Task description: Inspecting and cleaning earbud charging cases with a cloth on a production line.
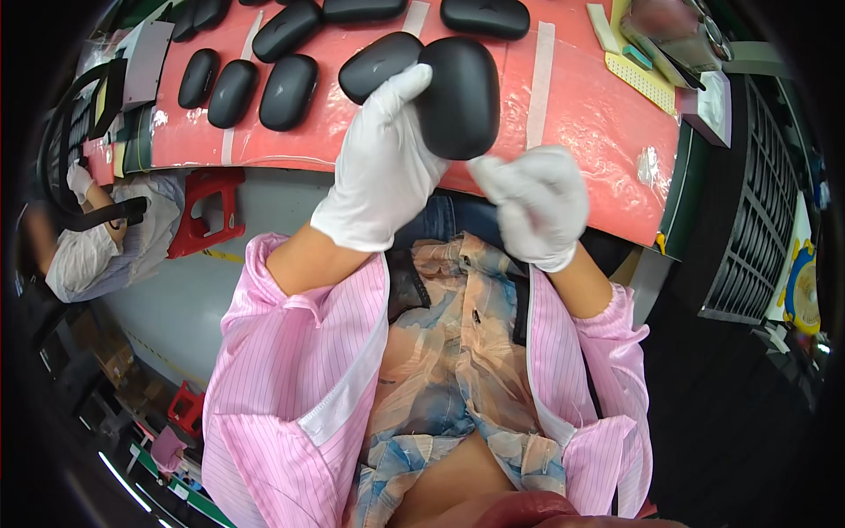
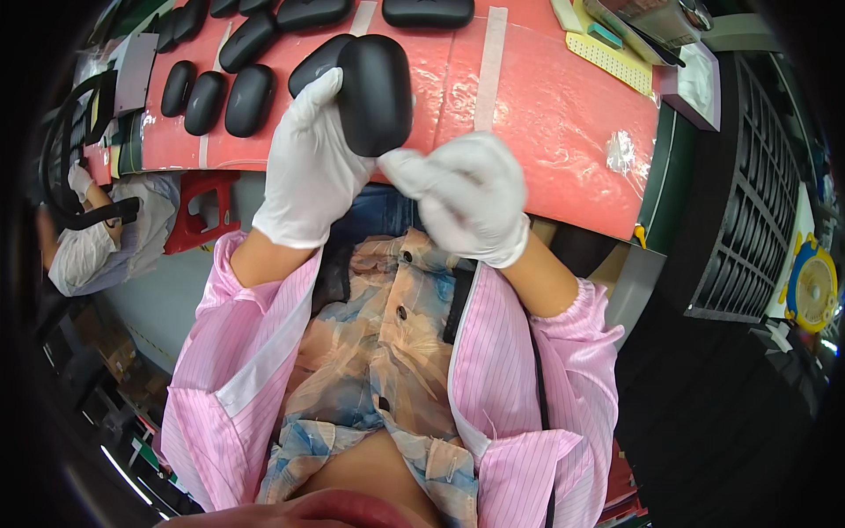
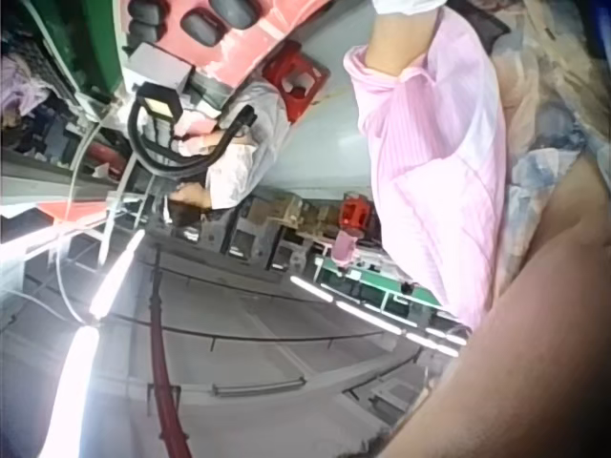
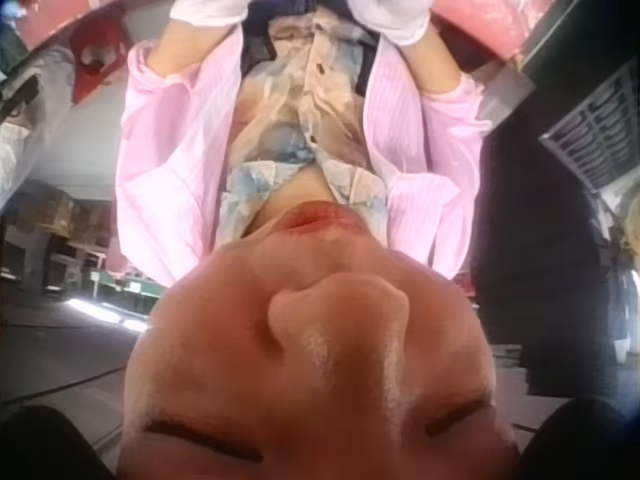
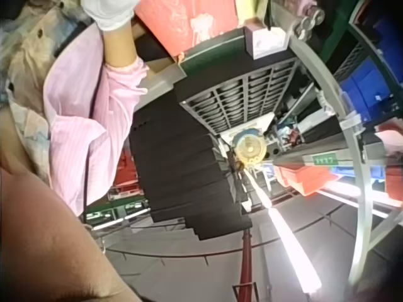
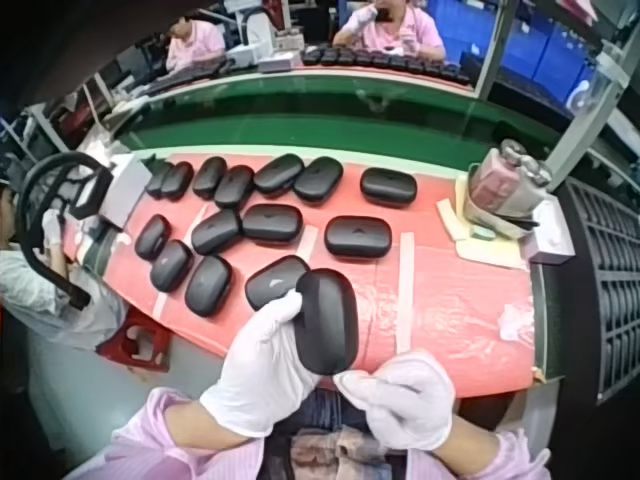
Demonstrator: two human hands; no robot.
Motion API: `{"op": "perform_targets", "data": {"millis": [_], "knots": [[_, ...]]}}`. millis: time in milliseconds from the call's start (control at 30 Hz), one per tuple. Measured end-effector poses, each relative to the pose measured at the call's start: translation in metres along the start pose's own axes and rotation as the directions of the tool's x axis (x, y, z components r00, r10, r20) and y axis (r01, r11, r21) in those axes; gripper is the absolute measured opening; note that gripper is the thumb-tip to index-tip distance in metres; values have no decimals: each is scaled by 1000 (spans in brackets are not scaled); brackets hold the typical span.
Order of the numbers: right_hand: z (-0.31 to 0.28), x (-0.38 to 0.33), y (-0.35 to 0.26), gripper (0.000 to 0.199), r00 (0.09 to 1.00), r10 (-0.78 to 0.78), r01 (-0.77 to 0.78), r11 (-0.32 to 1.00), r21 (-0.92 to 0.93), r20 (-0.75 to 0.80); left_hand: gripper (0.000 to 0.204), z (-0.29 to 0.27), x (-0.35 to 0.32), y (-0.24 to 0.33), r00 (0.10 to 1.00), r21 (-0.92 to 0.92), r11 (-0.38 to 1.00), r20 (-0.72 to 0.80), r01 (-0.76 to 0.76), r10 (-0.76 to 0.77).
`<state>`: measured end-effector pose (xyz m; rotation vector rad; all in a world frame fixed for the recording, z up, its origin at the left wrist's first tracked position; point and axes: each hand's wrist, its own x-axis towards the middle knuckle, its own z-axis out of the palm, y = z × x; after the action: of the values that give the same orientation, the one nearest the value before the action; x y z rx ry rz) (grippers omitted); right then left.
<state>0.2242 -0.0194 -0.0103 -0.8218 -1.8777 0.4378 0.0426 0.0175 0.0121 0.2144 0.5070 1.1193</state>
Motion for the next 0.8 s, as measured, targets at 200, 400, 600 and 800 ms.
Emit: {"op": "perform_targets", "data": {"millis": [200, 400, 600, 800], "knots": [[-34, 44, 8, 29, 971, 200, -207, 977, -47, -128, 77, -15, 8, -7, 878, -407, 810, 405, 422, -254], [-9, 80, 5, 28, 980, 193, -195, 979, 64, 43, 61, 6, -3, -10, 989, -71, 987, -26, 144, -146], [-8, 31, -14, 39, 945, -101, 100, 995, 17, 311, 76, 2, -4, -7, 994, -59, 992, 22, 112, -111], [-25, 58, 12, 37, 999, 42, -42, 990, -131, 2, 77, 12, -8, -10, 978, -141, 968, 60, 207, -200]]}}
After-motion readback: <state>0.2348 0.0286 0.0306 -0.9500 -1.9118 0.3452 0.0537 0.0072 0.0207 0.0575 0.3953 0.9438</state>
